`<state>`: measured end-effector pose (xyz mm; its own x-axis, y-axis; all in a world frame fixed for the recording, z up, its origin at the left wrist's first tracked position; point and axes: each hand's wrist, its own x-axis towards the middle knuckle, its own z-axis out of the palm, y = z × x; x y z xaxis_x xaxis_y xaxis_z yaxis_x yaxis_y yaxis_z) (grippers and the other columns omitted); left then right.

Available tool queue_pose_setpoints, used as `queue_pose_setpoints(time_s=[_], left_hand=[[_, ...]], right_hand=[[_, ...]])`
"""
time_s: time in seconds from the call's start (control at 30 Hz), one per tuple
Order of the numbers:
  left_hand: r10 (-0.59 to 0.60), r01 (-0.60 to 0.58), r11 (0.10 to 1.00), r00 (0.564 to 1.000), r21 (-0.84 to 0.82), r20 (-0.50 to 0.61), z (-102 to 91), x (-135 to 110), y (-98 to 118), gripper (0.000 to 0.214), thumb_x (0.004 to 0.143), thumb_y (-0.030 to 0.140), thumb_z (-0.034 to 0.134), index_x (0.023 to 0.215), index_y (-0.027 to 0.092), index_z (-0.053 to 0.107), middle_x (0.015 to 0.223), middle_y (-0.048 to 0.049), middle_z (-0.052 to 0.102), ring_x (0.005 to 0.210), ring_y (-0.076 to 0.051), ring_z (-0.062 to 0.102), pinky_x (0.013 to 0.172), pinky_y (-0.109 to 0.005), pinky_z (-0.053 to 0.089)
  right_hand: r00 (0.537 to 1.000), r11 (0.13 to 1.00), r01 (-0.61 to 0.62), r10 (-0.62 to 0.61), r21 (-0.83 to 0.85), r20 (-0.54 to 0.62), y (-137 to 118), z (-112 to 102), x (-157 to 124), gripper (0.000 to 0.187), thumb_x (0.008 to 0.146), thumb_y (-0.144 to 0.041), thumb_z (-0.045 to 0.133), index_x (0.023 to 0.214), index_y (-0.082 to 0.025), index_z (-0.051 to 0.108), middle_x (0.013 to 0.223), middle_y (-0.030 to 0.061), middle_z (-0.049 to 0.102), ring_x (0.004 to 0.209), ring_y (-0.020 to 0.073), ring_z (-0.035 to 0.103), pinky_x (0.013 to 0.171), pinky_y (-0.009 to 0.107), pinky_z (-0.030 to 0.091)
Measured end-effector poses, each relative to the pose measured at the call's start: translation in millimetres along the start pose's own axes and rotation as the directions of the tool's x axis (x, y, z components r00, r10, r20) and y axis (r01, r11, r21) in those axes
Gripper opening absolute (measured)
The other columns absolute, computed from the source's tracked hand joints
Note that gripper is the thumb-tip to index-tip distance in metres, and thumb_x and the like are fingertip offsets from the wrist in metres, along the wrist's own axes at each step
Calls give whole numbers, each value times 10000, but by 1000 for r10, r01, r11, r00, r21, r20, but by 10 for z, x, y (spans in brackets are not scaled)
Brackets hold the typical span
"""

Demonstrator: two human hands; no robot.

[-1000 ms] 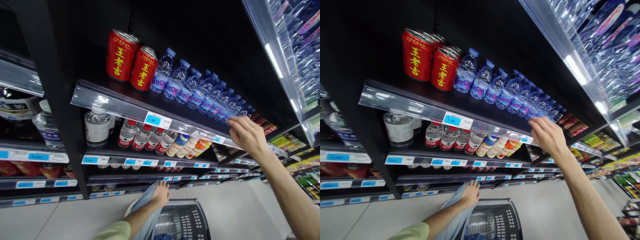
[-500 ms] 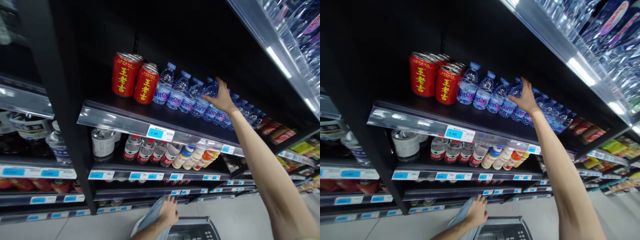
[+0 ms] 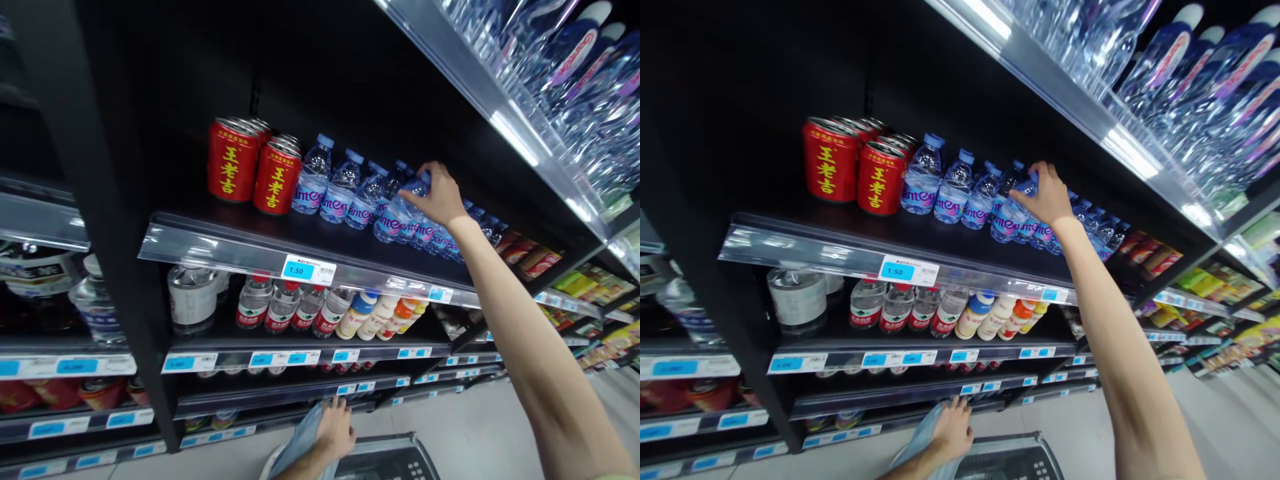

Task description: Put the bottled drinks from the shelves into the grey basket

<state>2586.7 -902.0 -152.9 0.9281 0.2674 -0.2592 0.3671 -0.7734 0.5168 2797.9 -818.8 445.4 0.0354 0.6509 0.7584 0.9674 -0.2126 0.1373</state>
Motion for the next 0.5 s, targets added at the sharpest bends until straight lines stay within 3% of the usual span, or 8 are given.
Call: queue_pose_setpoints(time_s=[0.1, 0.23, 0.37, 0.5], left_hand=[[7, -7, 1000, 1000, 4, -10, -3, 19, -36, 678, 770, 450, 547, 1394, 263, 733, 1553, -233, 609, 1567, -490, 440, 1197, -770, 327], [3, -3, 999, 1000, 40, -4, -90, -14, -1, 684, 778, 442, 545, 1406, 251, 738, 1542, -231, 629, 1543, -495, 464, 1164, -780, 363], [3, -3, 996, 1000, 89, -2, -129, -47, 100, 662, 818, 413, 545, 1420, 221, 742, 1583, -230, 607, 1551, -480, 464, 1211, -754, 348], [-6, 8, 992, 1000, 124, -20, -72, -33, 138, 636, 848, 385, 560, 1424, 184, 741, 1581, -249, 608, 1569, -451, 459, 1215, -710, 374]], right_hand=[[998, 999, 39, -41, -37, -41, -228, -187, -243, 574, 869, -745, 762, 1060, -221, 627, 1074, 116, 661, 982, 323, 665, 930, 502, 575], [994, 995, 92, -94, -50, -56, -483, -398, -778, 483, 880, -660, 789, 857, -260, 521, 786, 3, 578, 711, 203, 547, 717, 354, 510], [981, 985, 118, -135, -125, -142, -608, -624, -1154, 491, 941, -624, 749, 801, -265, 445, 729, -35, 529, 614, 147, 466, 590, 291, 405], [953, 934, 260, -289, -243, -92, -702, -1115, -1484, 426, 960, -551, 778, 823, -250, 510, 722, -31, 567, 567, 123, 495, 532, 272, 375]])
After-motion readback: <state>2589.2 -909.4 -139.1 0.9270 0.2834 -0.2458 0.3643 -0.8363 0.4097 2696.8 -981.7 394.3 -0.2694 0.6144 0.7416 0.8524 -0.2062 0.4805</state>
